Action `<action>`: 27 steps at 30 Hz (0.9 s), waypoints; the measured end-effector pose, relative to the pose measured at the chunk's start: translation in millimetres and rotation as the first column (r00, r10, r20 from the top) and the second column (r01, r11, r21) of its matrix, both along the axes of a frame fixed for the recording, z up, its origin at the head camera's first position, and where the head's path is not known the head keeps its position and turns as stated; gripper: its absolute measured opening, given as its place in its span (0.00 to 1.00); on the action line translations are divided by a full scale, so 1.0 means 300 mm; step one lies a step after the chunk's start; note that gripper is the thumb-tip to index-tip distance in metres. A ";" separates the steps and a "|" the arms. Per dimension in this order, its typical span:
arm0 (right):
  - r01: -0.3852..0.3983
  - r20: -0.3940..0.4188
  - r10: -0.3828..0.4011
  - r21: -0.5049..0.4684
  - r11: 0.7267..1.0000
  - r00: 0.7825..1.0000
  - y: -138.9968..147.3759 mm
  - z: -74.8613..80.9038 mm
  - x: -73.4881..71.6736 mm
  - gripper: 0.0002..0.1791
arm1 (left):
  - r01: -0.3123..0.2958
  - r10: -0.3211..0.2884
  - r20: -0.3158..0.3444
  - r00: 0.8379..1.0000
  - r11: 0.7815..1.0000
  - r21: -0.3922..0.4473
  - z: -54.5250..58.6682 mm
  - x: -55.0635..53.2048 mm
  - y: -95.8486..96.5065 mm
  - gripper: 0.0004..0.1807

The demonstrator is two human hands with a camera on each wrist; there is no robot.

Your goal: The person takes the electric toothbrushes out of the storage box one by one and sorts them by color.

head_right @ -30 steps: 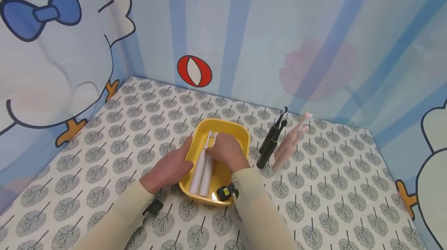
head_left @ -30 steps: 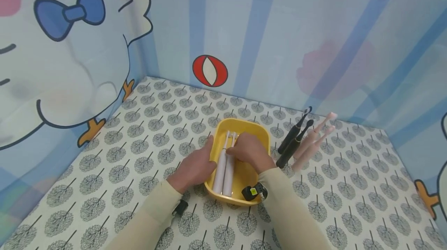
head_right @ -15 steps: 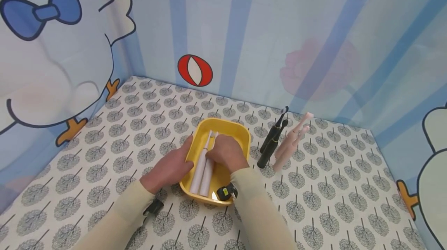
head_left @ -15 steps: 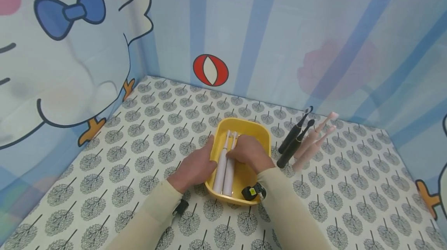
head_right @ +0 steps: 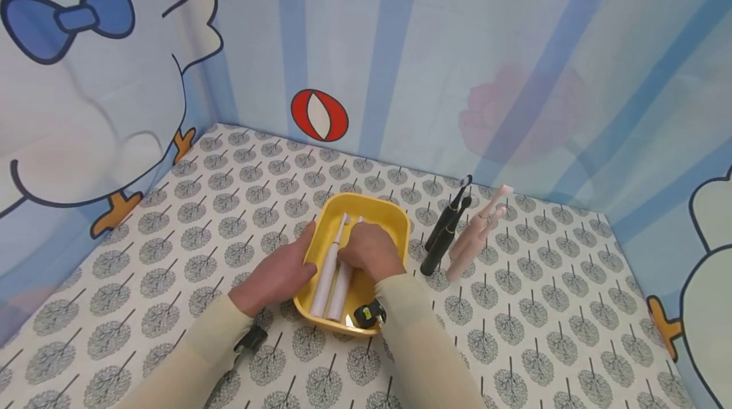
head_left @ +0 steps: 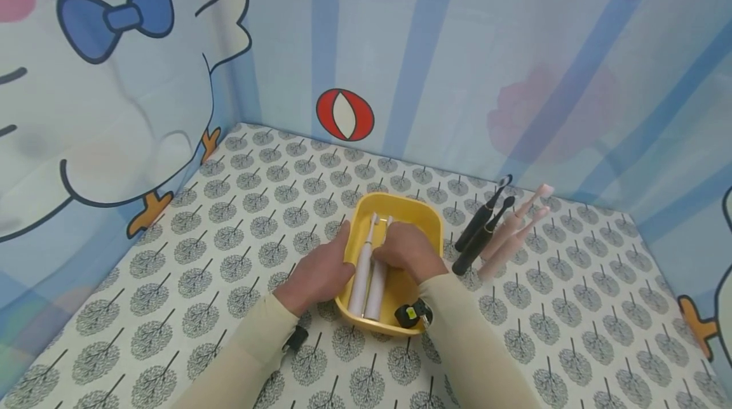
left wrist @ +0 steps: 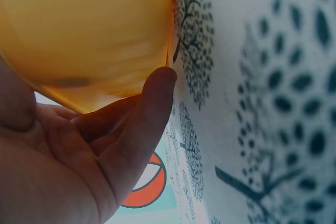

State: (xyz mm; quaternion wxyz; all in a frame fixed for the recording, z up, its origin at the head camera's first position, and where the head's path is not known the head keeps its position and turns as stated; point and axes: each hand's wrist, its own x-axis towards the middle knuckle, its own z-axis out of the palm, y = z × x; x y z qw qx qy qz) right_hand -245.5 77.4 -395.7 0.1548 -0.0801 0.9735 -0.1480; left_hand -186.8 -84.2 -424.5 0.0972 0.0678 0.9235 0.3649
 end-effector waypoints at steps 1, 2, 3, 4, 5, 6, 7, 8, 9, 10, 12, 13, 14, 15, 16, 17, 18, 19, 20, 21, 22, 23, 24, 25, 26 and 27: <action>0.003 0.005 -0.003 0.000 1.000 1.000 -0.001 -0.001 0.000 0.12 | 0.001 -0.001 0.001 1.000 1.000 -0.001 -0.001 0.000 0.000 0.43; 0.003 0.008 -0.003 0.003 1.000 1.000 -0.002 -0.001 0.001 0.12 | 0.001 -0.001 0.003 1.000 1.000 -0.001 -0.002 -0.001 0.000 0.43; 0.005 0.012 -0.005 0.003 1.000 1.000 -0.003 -0.001 0.001 0.12 | 0.001 -0.001 0.005 1.000 1.000 0.000 -0.002 -0.001 -0.001 0.43; 0.009 0.017 -0.009 0.000 1.000 1.000 -0.004 -0.001 0.001 0.12 | 0.002 -0.002 0.005 1.000 1.000 0.000 -0.003 -0.001 -0.001 0.43; 0.010 0.019 -0.010 0.001 1.000 1.000 -0.005 -0.001 0.000 0.12 | 0.002 -0.002 0.006 1.000 1.000 0.002 -0.002 -0.001 -0.001 0.44; 0.009 0.019 -0.009 0.003 1.000 1.000 -0.007 -0.002 0.000 0.11 | 0.003 -0.003 0.004 1.000 1.000 0.002 -0.002 -0.001 -0.001 0.44; 0.008 0.016 -0.008 0.003 1.000 1.000 -0.007 -0.003 -0.001 0.11 | 0.005 -0.005 0.003 1.000 1.000 0.003 -0.001 -0.001 -0.001 0.44; 0.003 0.012 -0.003 0.007 1.000 1.000 -0.008 -0.003 -0.002 0.10 | 0.005 -0.005 0.001 1.000 1.000 0.004 -0.001 -0.001 -0.001 0.44; -0.003 0.006 0.003 0.012 1.000 1.000 -0.008 -0.004 -0.003 0.10 | 0.005 -0.005 -0.001 1.000 1.000 0.004 0.000 -0.001 -0.001 0.44; -0.009 -0.001 0.009 0.016 1.000 1.000 -0.008 -0.005 -0.003 0.09 | 0.006 -0.006 -0.002 1.000 1.000 0.003 0.000 -0.001 -0.001 0.44; -0.021 -0.014 0.021 0.027 0.999 1.000 -0.007 -0.007 -0.005 0.09 | 0.006 -0.006 -0.003 1.000 1.000 0.002 0.000 -0.001 -0.001 0.44; -0.022 -0.018 0.023 0.032 0.999 1.000 -0.007 -0.008 -0.006 0.08 | 0.006 -0.006 -0.002 1.000 1.000 0.003 0.000 0.000 -0.001 0.44; -0.024 -0.020 0.025 0.034 0.999 1.000 -0.006 -0.008 -0.006 0.08 | 0.005 -0.005 0.000 1.000 1.000 0.003 -0.001 -0.001 -0.001 0.44; -0.023 -0.021 0.024 0.035 0.999 0.999 -0.005 -0.009 -0.007 0.08 | 0.004 -0.004 0.002 1.000 1.000 0.002 -0.001 0.000 0.000 0.44; -0.022 -0.021 0.023 0.033 0.999 1.000 -0.005 -0.010 -0.007 0.08 | 0.004 -0.004 0.003 1.000 1.000 0.002 -0.001 0.000 0.000 0.44; -0.021 -0.020 0.021 0.033 0.999 1.000 -0.004 -0.010 -0.007 0.08 | 0.004 -0.004 0.004 1.000 1.000 0.002 -0.001 0.000 0.000 0.44; -0.018 -0.021 0.019 0.032 0.999 1.000 -0.003 -0.010 -0.007 0.08 | 0.003 -0.003 0.005 1.000 1.000 0.001 -0.001 0.000 0.000 0.44; -0.016 -0.020 0.017 0.027 1.000 1.000 -0.002 -0.010 -0.007 0.08 | 0.003 -0.003 0.005 1.000 1.000 0.000 -0.001 0.000 0.000 0.44; -0.012 -0.017 0.012 0.019 1.000 1.000 0.000 -0.010 -0.006 0.08 | 0.002 -0.002 0.005 1.000 1.000 -0.002 -0.001 0.000 0.000 0.44; -0.009 -0.016 0.009 0.013 1.000 1.000 0.002 -0.010 -0.006 0.07 | 0.003 -0.003 0.004 1.000 1.000 -0.004 0.000 0.000 0.000 0.44; -0.006 -0.015 0.006 0.005 1.000 1.000 0.003 -0.009 -0.005 0.07 | 0.003 -0.003 0.003 1.000 1.000 -0.004 0.001 0.000 0.000 0.44; -0.004 -0.015 0.004 -0.001 1.000 1.000 0.005 -0.008 -0.004 0.07 | 0.003 -0.003 0.001 1.000 1.000 -0.005 0.001 0.001 0.000 0.44; -0.002 -0.012 0.002 -0.009 1.000 1.000 0.006 -0.006 -0.003 0.07 | 0.003 -0.003 -0.001 1.000 1.000 -0.006 0.001 0.001 0.000 0.44; 0.000 -0.008 0.000 -0.013 1.000 1.000 0.007 -0.005 -0.003 0.06 | 0.003 -0.003 0.000 1.000 1.000 -0.007 0.001 0.001 0.001 0.44; 0.004 -0.004 -0.004 -0.019 1.000 1.000 0.008 -0.002 -0.001 0.06 | 0.001 -0.001 0.001 1.000 1.000 -0.007 0.002 0.001 0.001 0.44; 0.004 -0.004 -0.004 -0.017 1.000 1.000 0.008 0.002 0.000 0.06 | 0.000 0.000 0.002 1.000 1.000 -0.006 0.001 0.001 0.001 0.44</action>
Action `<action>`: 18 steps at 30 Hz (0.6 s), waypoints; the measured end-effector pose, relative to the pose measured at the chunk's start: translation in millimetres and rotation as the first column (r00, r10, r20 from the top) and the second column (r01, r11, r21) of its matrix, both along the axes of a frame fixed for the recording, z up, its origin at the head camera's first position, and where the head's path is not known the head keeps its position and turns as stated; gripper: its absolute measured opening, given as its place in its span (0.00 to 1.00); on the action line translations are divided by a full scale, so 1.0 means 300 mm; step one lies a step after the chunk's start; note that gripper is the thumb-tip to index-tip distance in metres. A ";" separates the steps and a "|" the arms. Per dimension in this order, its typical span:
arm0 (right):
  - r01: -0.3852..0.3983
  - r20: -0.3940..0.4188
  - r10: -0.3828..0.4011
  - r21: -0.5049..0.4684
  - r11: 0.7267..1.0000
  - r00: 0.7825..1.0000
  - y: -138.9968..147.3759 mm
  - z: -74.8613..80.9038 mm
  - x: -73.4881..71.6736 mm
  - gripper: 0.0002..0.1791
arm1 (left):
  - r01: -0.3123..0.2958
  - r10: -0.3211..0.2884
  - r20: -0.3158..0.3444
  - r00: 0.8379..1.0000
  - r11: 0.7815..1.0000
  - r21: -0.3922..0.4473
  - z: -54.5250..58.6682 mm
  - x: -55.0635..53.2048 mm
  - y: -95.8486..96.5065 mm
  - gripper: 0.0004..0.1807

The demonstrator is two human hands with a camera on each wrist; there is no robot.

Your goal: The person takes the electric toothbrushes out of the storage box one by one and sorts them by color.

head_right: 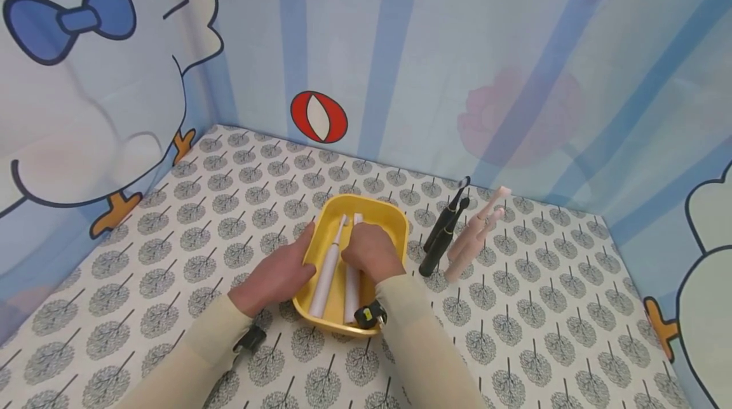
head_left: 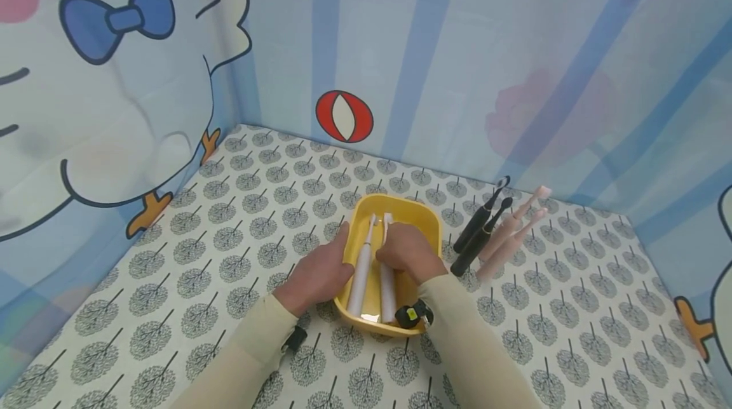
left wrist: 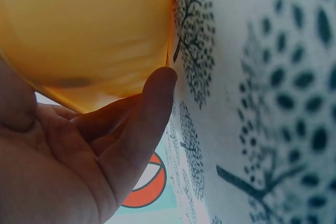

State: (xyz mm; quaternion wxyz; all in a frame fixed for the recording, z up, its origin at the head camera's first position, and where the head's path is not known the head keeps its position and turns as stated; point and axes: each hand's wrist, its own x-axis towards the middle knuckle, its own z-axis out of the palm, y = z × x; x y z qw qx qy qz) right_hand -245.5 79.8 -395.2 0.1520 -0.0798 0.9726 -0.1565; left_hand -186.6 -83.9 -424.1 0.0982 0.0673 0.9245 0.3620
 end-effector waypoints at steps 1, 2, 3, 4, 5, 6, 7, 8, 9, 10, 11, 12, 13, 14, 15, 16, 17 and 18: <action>0.003 0.002 -0.003 0.001 1.000 1.000 0.001 0.003 0.001 0.06 | -0.002 0.002 0.000 1.000 1.000 0.000 0.000 0.000 0.001 0.44; 0.010 0.007 -0.009 -0.001 1.000 1.000 0.001 0.007 0.002 0.06 | -0.003 0.003 0.000 1.000 1.000 -0.001 0.000 0.001 0.001 0.43; 0.014 0.009 -0.014 0.001 1.000 1.000 0.002 0.009 0.003 0.06 | -0.005 0.005 0.001 1.000 1.000 -0.004 -0.001 0.001 0.002 0.43; 0.020 0.012 -0.020 0.002 1.000 1.000 0.003 0.014 0.004 0.06 | -0.008 0.008 0.001 1.000 1.000 -0.005 -0.001 0.001 0.003 0.43; 0.028 0.012 -0.028 -0.002 1.000 1.000 0.004 0.018 0.005 0.06 | -0.009 0.009 -0.001 1.000 1.000 -0.007 -0.001 0.001 0.003 0.43; 0.035 0.012 -0.035 -0.004 0.999 0.999 0.006 0.021 0.005 0.06 | -0.009 0.009 -0.005 1.000 1.000 -0.009 -0.002 0.001 0.003 0.43; 0.041 0.008 -0.041 -0.008 0.999 0.999 0.007 0.026 0.005 0.06 | -0.011 0.011 -0.005 1.000 1.000 -0.009 -0.003 0.001 0.003 0.43; 0.047 0.007 -0.047 -0.012 0.999 0.999 0.008 0.030 0.005 0.07 | -0.011 0.011 -0.006 1.000 1.000 -0.006 -0.004 0.001 0.003 0.44; 0.052 0.005 -0.052 -0.018 0.998 0.999 0.011 0.034 0.006 0.07 | -0.012 0.012 -0.005 1.000 1.000 -0.002 -0.004 0.002 0.004 0.44; 0.058 0.003 -0.058 -0.026 0.998 0.998 0.013 0.038 0.007 0.07 | -0.012 0.012 -0.005 1.000 1.000 0.003 -0.004 0.002 0.004 0.44; 0.063 -0.002 -0.063 -0.034 0.997 0.998 0.016 0.042 0.008 0.08 | -0.010 0.010 -0.005 1.000 1.000 0.007 -0.004 0.002 0.004 0.44; 0.066 -0.007 -0.067 -0.039 0.997 0.998 0.019 0.045 0.009 0.08 | -0.009 0.009 -0.004 1.000 1.000 0.011 -0.004 0.003 0.004 0.44; 0.068 -0.014 -0.069 -0.042 0.997 0.998 0.023 0.049 0.010 0.09 | -0.008 0.008 -0.003 1.000 1.000 0.015 -0.003 0.003 0.004 0.44; 0.075 -0.017 -0.076 -0.051 0.996 0.997 0.027 0.053 0.011 0.09 | -0.006 0.006 -0.005 1.000 1.000 0.018 -0.002 0.003 0.004 0.44; 0.077 -0.025 -0.079 -0.056 0.995 0.997 0.031 0.056 0.011 0.10 | -0.004 0.004 -0.005 1.000 1.000 0.019 0.000 0.004 0.005 0.44; 0.075 -0.038 -0.077 -0.055 0.996 0.996 0.035 0.059 0.013 0.10 | -0.003 0.003 -0.006 1.000 1.000 0.016 0.001 0.004 0.005 0.44; 0.079 -0.047 -0.082 -0.062 0.995 0.995 0.039 0.062 0.014 0.10 | -0.001 0.001 -0.005 1.000 1.000 0.013 0.001 0.005 0.005 0.44; 0.079 -0.061 -0.083 -0.065 0.995 0.995 0.043 0.065 0.015 0.11 | 0.001 -0.001 -0.006 1.000 1.000 0.009 0.002 0.005 0.006 0.44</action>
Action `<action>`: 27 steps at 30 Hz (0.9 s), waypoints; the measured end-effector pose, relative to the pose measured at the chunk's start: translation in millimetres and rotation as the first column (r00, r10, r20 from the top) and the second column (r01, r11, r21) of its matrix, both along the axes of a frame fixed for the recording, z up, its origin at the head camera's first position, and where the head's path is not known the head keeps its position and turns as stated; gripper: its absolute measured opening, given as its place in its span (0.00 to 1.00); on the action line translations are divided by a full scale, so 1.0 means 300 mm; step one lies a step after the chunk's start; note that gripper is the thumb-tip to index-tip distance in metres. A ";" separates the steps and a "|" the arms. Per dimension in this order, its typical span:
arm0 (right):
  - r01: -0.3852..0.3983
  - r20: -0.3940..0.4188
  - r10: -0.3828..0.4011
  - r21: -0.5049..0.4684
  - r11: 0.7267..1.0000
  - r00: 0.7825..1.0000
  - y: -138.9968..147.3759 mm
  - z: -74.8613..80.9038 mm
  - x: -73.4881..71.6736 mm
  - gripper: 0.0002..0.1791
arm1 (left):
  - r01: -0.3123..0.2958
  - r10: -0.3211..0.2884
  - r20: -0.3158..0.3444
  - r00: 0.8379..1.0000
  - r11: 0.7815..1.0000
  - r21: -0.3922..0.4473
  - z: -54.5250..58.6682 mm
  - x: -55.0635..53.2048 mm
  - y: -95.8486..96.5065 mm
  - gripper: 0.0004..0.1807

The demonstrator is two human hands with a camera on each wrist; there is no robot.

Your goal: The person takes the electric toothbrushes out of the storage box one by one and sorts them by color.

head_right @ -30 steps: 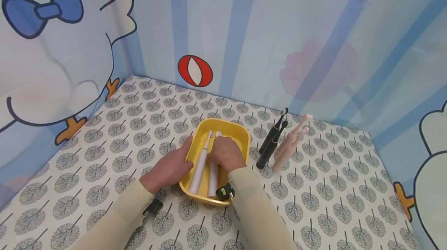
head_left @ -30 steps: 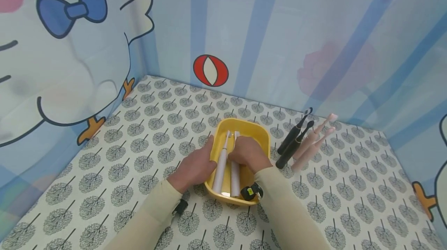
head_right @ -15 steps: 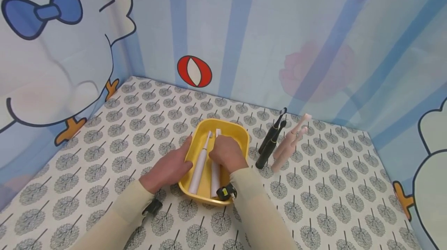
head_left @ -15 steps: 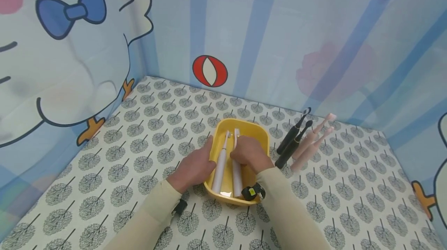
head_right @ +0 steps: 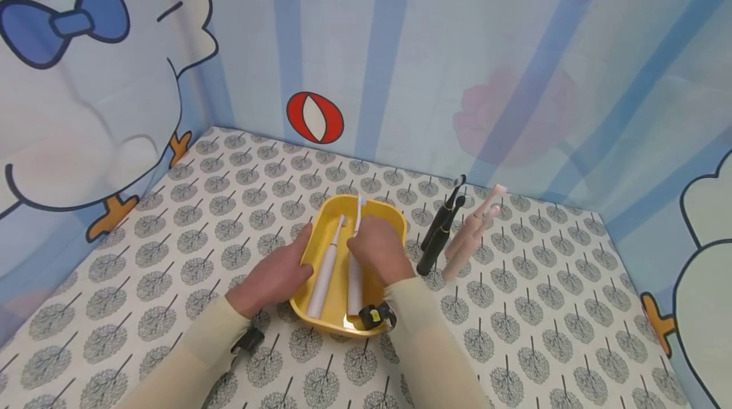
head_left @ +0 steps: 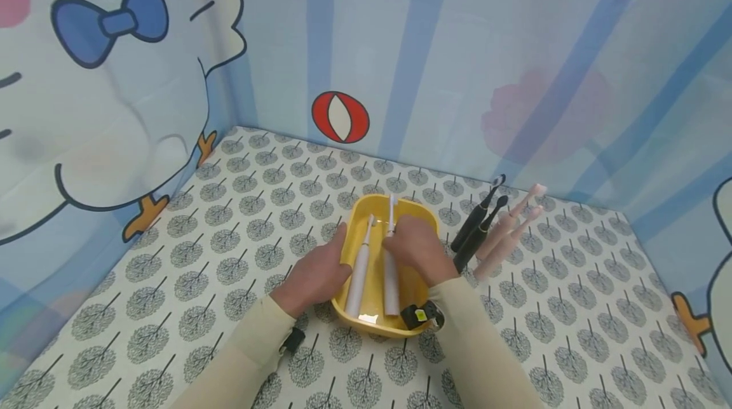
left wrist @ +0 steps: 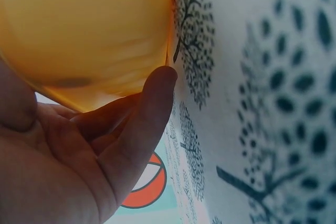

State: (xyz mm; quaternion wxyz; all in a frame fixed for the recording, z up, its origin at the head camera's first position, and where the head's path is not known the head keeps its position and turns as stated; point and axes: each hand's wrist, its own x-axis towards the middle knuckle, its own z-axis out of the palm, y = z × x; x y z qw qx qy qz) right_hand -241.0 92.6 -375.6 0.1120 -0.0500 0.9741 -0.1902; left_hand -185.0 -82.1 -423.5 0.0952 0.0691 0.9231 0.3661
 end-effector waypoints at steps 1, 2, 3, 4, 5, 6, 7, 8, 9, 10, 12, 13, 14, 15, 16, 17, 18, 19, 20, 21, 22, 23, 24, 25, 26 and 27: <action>-0.003 -0.016 0.003 0.001 1.000 1.000 0.003 0.005 0.001 0.11 | 0.001 -0.001 -0.003 1.000 1.000 -0.002 0.000 0.001 0.000 0.44; -0.003 -0.027 0.003 -0.005 1.000 1.000 0.006 0.008 0.001 0.12 | 0.002 -0.002 -0.004 1.000 1.000 -0.006 0.001 0.001 0.000 0.44; -0.002 -0.036 0.002 -0.009 1.000 0.999 0.008 0.012 0.003 0.12 | 0.002 -0.002 -0.006 1.000 1.000 -0.012 0.001 0.001 0.000 0.44; 0.000 -0.044 -0.001 -0.018 1.000 0.999 0.010 0.016 0.004 0.12 | 0.002 -0.002 -0.007 1.000 1.000 -0.016 0.001 0.001 0.000 0.44; 0.004 -0.049 -0.005 -0.028 1.000 0.999 0.012 0.020 0.006 0.12 | 0.001 -0.001 -0.008 1.000 1.000 -0.019 0.002 0.001 0.000 0.44; 0.006 -0.054 -0.008 -0.034 0.999 0.998 0.014 0.024 0.008 0.12 | 0.002 -0.002 -0.008 1.000 1.000 -0.020 0.001 0.001 0.000 0.44; 0.011 -0.056 -0.014 -0.047 0.999 0.998 0.016 0.028 0.011 0.11 | 0.001 -0.001 -0.007 1.000 1.000 -0.022 0.001 0.001 0.000 0.44; 0.018 -0.058 -0.022 -0.060 0.998 0.998 0.018 0.031 0.014 0.11 | -0.002 0.002 -0.006 1.000 1.000 -0.024 0.001 0.000 0.000 0.44; 0.023 -0.065 -0.027 -0.068 0.997 0.997 0.019 0.036 0.018 0.10 | -0.003 0.003 -0.004 1.000 1.000 -0.026 0.001 -0.001 0.000 0.44; 0.028 -0.073 -0.034 -0.077 0.997 0.997 0.020 0.038 0.021 0.10 | -0.004 0.004 -0.002 1.000 1.000 -0.026 0.000 -0.001 0.001 0.44; 0.041 -0.090 -0.050 -0.094 0.995 0.995 0.024 0.042 0.027 0.08 | -0.005 0.005 -0.002 1.000 1.000 -0.029 -0.001 -0.002 0.001 0.44; 0.045 -0.102 -0.055 -0.100 0.994 0.993 0.026 0.043 0.030 0.08 | -0.007 0.007 -0.004 1.000 0.999 -0.032 -0.002 -0.002 0.001 0.44; 0.050 -0.113 -0.062 -0.105 0.993 0.992 0.028 0.044 0.033 0.08 | -0.007 0.007 -0.006 1.000 1.000 -0.031 -0.003 -0.001 0.000 0.44; 0.055 -0.121 -0.069 -0.115 0.992 0.990 0.030 0.045 0.036 0.08 | -0.008 0.008 -0.008 1.000 1.000 -0.029 -0.003 -0.001 0.000 0.44; 0.060 -0.126 -0.077 -0.130 0.990 0.989 0.033 0.046 0.039 0.08 | -0.007 0.007 -0.012 1.000 1.000 -0.027 -0.004 0.000 0.000 0.44; 0.065 -0.133 -0.085 -0.146 0.987 0.988 0.035 0.048 0.043 0.09 | -0.007 0.007 -0.015 1.000 1.000 -0.026 -0.005 0.000 0.000 0.44; 0.070 -0.139 -0.092 -0.161 0.985 0.986 0.037 0.051 0.047 0.10 | -0.007 0.007 -0.018 1.000 1.000 -0.023 -0.005 0.001 0.000 0.44; 0.072 -0.145 -0.099 -0.178 0.981 0.985 0.040 0.054 0.052 0.11 | -0.008 0.008 -0.019 1.000 1.000 -0.022 -0.006 0.002 0.000 0.44; 0.075 -0.151 -0.106 -0.197 0.978 0.983 0.042 0.057 0.056 0.13 | -0.008 0.008 -0.020 1.000 1.000 -0.020 -0.007 0.002 0.000 0.44; 0.075 -0.156 -0.110 -0.214 0.974 0.982 0.045 0.060 0.061 0.15 | -0.009 0.008 -0.020 1.000 1.000 -0.019 -0.006 0.002 0.001 0.44; 0.076 -0.165 -0.115 -0.227 0.971 0.980 0.048 0.063 0.065 0.17 | -0.009 0.008 -0.021 1.000 1.000 -0.020 -0.006 0.003 0.001 0.44; 0.074 -0.179 -0.118 -0.233 0.970 0.977 0.050 0.065 0.070 0.18 | -0.009 0.009 -0.020 1.000 1.000 -0.019 -0.006 0.003 0.001 0.44; 0.072 -0.193 -0.120 -0.237 0.969 0.974 0.053 0.067 0.073 0.19 | -0.009 0.009 -0.019 1.000 1.000 -0.020 -0.006 0.004 0.001 0.44; 0.070 -0.207 -0.121 -0.240 0.968 0.971 0.056 0.069 0.077 0.19 | -0.010 0.010 -0.016 1.000 1.000 -0.019 -0.006 0.003 0.001 0.44; 0.068 -0.219 -0.124 -0.244 0.967 0.968 0.059 0.070 0.081 0.19 | -0.012 0.011 -0.016 1.000 1.000 -0.019 -0.005 0.003 0.001 0.44; 0.063 -0.235 -0.123 -0.247 0.967 0.964 0.061 0.071 0.084 0.20 | -0.015 0.014 -0.015 1.000 1.000 -0.018 -0.005 0.004 0.001 0.44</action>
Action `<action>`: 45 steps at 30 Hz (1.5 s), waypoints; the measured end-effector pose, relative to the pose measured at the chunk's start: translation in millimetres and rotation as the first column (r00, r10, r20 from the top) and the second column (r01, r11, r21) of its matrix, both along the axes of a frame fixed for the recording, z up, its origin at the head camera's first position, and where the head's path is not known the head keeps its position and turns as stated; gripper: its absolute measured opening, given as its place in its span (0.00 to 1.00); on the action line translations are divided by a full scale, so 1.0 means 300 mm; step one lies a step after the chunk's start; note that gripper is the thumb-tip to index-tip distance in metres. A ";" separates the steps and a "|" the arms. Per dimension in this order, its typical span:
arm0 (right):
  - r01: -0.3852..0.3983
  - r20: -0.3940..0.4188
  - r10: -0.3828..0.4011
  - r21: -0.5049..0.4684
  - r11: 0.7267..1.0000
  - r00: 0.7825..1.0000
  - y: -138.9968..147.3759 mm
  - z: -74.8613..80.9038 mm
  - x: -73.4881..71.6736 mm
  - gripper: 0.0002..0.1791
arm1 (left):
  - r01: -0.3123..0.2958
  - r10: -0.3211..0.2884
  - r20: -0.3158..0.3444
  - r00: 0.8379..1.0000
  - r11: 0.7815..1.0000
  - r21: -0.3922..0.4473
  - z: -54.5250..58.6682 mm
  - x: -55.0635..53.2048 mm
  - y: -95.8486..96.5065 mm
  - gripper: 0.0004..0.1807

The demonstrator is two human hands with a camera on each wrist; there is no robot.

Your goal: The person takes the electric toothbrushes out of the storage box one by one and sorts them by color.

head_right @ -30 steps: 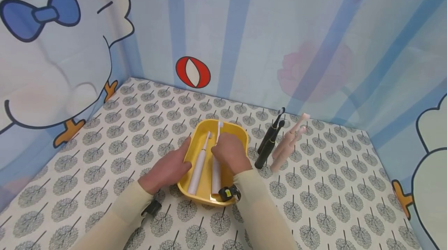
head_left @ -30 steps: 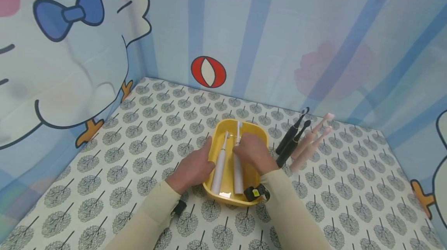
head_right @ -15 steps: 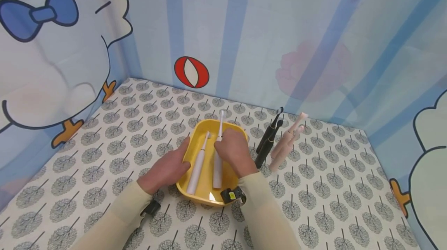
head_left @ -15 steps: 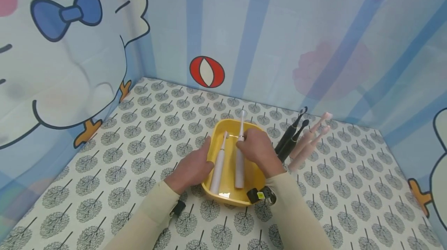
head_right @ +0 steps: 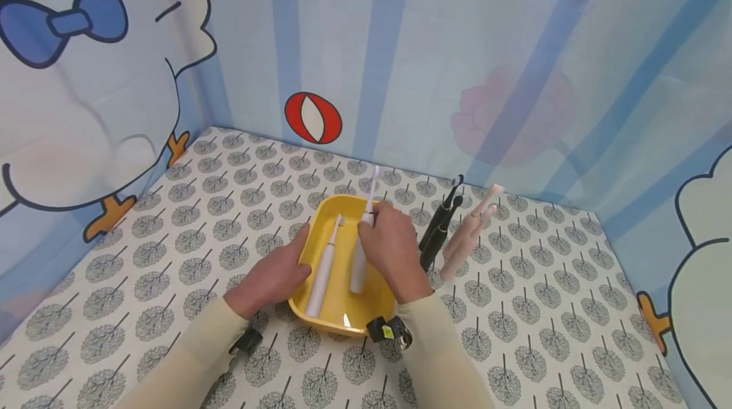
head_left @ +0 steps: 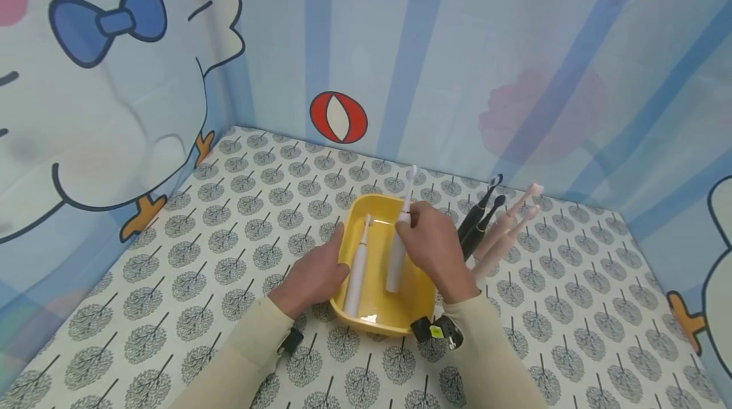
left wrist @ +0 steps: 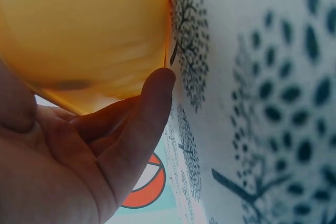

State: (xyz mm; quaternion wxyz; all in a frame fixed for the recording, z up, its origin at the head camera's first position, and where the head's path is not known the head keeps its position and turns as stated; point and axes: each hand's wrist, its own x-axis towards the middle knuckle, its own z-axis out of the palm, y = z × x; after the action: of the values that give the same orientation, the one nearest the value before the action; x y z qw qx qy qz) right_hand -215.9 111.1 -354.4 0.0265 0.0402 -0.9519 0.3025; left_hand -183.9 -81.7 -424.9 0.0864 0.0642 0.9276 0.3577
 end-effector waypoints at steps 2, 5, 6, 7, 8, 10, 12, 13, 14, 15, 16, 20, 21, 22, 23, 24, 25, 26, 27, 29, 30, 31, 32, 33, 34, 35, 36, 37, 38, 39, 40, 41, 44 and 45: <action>-0.001 -0.033 0.001 -0.007 1.000 0.999 0.005 0.003 0.007 0.20 | -0.005 0.005 0.002 1.000 1.000 0.001 0.001 0.000 0.000 0.44; -0.016 -0.076 0.013 -0.030 0.999 0.997 0.015 0.010 0.018 0.19 | -0.013 0.013 0.005 1.000 1.000 0.005 0.001 0.000 0.001 0.44; -0.021 -0.090 0.017 -0.038 0.999 0.996 0.018 0.013 0.022 0.20 | -0.013 0.013 0.005 1.000 1.000 0.008 0.001 0.001 0.001 0.44; -0.023 -0.099 0.018 -0.049 0.999 0.995 0.020 0.017 0.026 0.20 | -0.013 0.013 0.006 1.000 1.000 0.011 0.001 0.001 0.001 0.44; -0.029 -0.108 0.022 -0.062 0.998 0.994 0.023 0.021 0.030 0.20 | -0.013 0.013 0.008 1.000 1.000 0.014 0.001 0.000 0.001 0.44; -0.040 -0.134 0.029 -0.086 0.995 0.991 0.031 0.028 0.039 0.20 | -0.011 0.011 0.009 1.000 1.000 0.020 0.001 -0.001 0.002 0.44; -0.054 -0.165 0.036 -0.104 0.993 0.986 0.038 0.031 0.046 0.20 | -0.007 0.007 0.007 1.000 1.000 0.026 0.000 -0.001 0.001 0.44; -0.062 -0.185 0.041 -0.110 0.992 0.982 0.043 0.030 0.050 0.20 | -0.007 0.007 0.008 1.000 1.000 0.027 0.000 -0.002 0.000 0.44; -0.074 -0.206 0.049 -0.117 0.990 0.977 0.048 0.029 0.055 0.20 | -0.006 0.006 0.008 1.000 1.000 0.029 -0.001 -0.002 0.000 0.44; -0.083 -0.224 0.054 -0.123 0.989 0.973 0.053 0.029 0.060 0.20 | -0.005 0.005 0.007 1.000 1.000 0.030 -0.002 -0.002 0.000 0.44; -0.087 -0.242 0.055 -0.125 0.988 0.969 0.058 0.027 0.064 0.19 | -0.005 0.004 0.008 1.000 1.000 0.030 -0.003 -0.002 0.000 0.44; -0.104 -0.292 0.058 -0.147 0.984 0.955 0.078 0.029 0.079 0.20 | -0.012 0.012 0.017 1.000 0.999 0.030 -0.004 -0.001 0.002 0.45; -0.108 -0.300 0.057 -0.156 0.982 0.952 0.083 0.031 0.082 0.20 | -0.015 0.014 0.019 1.000 0.999 0.028 -0.004 -0.001 0.003 0.45; -0.112 -0.307 0.056 -0.166 0.980 0.950 0.088 0.032 0.084 0.20 | -0.018 0.017 0.021 1.000 0.999 0.027 -0.003 0.000 0.004 0.45; -0.122 -0.315 0.061 -0.179 0.976 0.947 0.092 0.035 0.087 0.20 | -0.021 0.020 0.023 1.000 0.999 0.027 -0.002 0.000 0.004 0.45; -0.132 -0.320 0.065 -0.195 0.972 0.945 0.097 0.038 0.090 0.20 | -0.023 0.022 0.026 0.999 0.999 0.026 -0.001 0.001 0.005 0.45; -0.147 -0.326 0.072 -0.214 0.966 0.943 0.102 0.041 0.094 0.20 | -0.023 0.022 0.027 0.999 0.999 0.026 0.000 0.001 0.005 0.45; -0.159 -0.332 0.077 -0.227 0.961 0.940 0.106 0.044 0.098 0.20 | -0.023 0.022 0.028 0.999 0.999 0.024 0.001 0.001 0.006 0.45; -0.169 -0.338 0.082 -0.239 0.956 0.938 0.110 0.048 0.102 0.19 | -0.023 0.022 0.027 0.999 1.000 0.021 0.002 0.001 0.006 0.45; -0.191 -0.357 0.091 -0.255 0.948 0.930 0.118 0.054 0.111 0.18 | -0.020 0.019 0.025 0.999 1.000 0.020 0.004 0.001 0.006 0.45; -0.199 -0.367 0.094 -0.259 0.945 0.925 0.122 0.056 0.115 0.18 | -0.019 0.019 0.024 1.000 1.000 0.018 0.005 0.001 0.006 0.45; -0.206 -0.378 0.096 -0.261 0.943 0.921 0.125 0.058 0.119 0.17 | -0.021 0.021 0.023 1.000 1.000 0.016 0.005 0.001 0.006 0.45; -0.208 -0.389 0.096 -0.256 0.944 0.916 0.129 0.060 0.122 0.17 | -0.023 0.023 0.024 0.999 1.000 0.014 0.006 0.001 0.007 0.45; -0.210 -0.398 0.097 -0.252 0.945 0.912 0.132 0.061 0.124 0.16 | -0.025 0.024 0.025 0.999 1.000 0.013 0.006 0.001 0.007 0.45; -0.211 -0.403 0.097 -0.248 0.945 0.910 0.135 0.061 0.127 0.16 | -0.027 0.026 0.025 0.999 1.000 0.011 0.006 0.001 0.007 0.45; -0.208 -0.407 0.095 -0.243 0.947 0.908 0.138 0.062 0.130 0.16 | -0.028 0.028 0.025 0.999 1.000 0.010 0.006 0.000 0.007 0.45; -0.205 -0.410 0.094 -0.236 0.950 0.907 0.141 0.062 0.132 0.16 | -0.032 0.032 0.028 0.999 0.999 0.007 0.006 0.000 0.007 0.45; -0.200 -0.411 0.091 -0.229 0.953 0.907 0.145 0.062 0.134 0.16 | -0.033 0.033 0.029 0.999 0.999 0.007 0.005 -0.001 0.006 0.45; -0.194 -0.412 0.088 -0.222 0.956 0.907 0.148 0.062 0.136 0.16 | -0.033 0.033 0.030 0.999 0.999 0.006 0.004 -0.001 0.006 0.45; -0.184 -0.410 0.084 -0.211 0.960 0.908 0.152 0.062 0.139 0.16 | -0.033 0.033 0.030 0.999 0.999 0.005 0.003 -0.002 0.006 0.45; -0.174 -0.409 0.078 -0.203 0.964 0.909 0.156 0.062 0.142 0.16 | -0.033 0.033 0.029 0.999 0.999 0.006 0.003 -0.002 0.006 0.45; -0.164 -0.407 0.072 -0.196 0.967 0.911 0.160 0.063 0.145 0.17 | -0.033 0.033 0.029 0.999 0.999 0.008 0.002 -0.002 0.006 0.45; -0.127 -0.399 0.049 -0.171 0.977 0.916 0.175 0.066 0.154 0.17 | -0.033 0.032 0.028 0.999 0.999 0.011 0.001 -0.002 0.006 0.45; -0.115 -0.396 0.040 -0.166 0.979 0.917 0.180 0.067 0.157 0.17 | -0.032 0.032 0.027 0.999 0.999 0.011 0.001 -0.002 0.007 0.45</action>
State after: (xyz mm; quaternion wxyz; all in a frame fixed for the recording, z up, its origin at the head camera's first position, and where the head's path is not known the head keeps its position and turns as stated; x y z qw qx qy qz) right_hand -168.8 165.1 -334.3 0.2073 0.1349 -0.8928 0.3766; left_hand -184.4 -79.8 -424.6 0.0927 0.0449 0.9252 0.3651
